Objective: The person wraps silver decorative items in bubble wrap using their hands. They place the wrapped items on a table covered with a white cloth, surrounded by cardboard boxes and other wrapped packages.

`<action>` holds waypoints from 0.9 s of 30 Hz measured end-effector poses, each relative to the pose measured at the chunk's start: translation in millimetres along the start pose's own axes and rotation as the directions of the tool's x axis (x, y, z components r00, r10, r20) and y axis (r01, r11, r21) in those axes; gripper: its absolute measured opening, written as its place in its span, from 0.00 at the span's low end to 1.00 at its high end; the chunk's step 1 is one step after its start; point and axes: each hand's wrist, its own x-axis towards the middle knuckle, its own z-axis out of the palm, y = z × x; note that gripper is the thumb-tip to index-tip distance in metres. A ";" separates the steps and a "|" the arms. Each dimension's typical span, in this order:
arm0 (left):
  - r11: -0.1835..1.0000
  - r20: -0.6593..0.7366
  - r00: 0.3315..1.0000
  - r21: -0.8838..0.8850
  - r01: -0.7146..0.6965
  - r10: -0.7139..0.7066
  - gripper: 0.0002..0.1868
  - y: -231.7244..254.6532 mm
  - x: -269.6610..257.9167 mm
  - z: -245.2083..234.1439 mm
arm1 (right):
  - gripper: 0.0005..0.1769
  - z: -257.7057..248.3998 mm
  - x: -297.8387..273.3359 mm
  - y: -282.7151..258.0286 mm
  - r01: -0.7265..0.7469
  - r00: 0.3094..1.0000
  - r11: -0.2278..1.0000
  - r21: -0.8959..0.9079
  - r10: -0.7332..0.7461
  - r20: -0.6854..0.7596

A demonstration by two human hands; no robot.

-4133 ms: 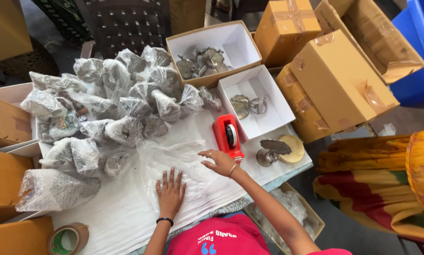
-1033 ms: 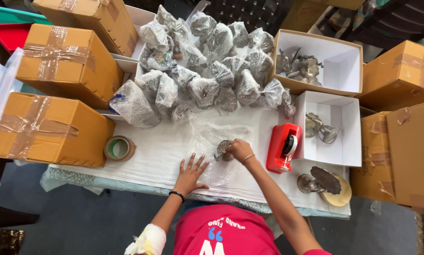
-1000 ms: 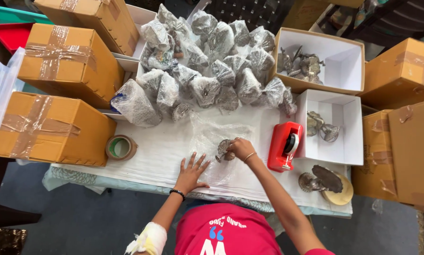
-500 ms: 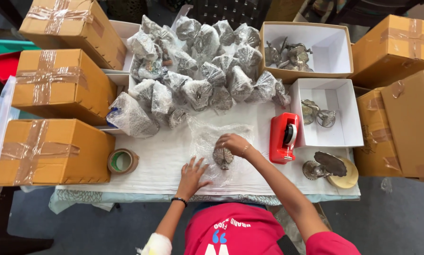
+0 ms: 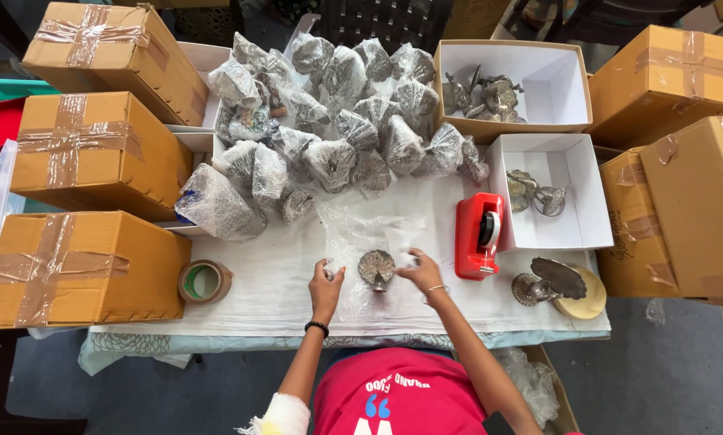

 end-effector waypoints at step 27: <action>0.802 0.251 0.805 0.142 -0.580 0.537 0.16 -42.9 58.9 -1.9 | 0.34 46.0 -78.0 -19.3 0.736 0.676 0.529 -0.423 -0.535 0.507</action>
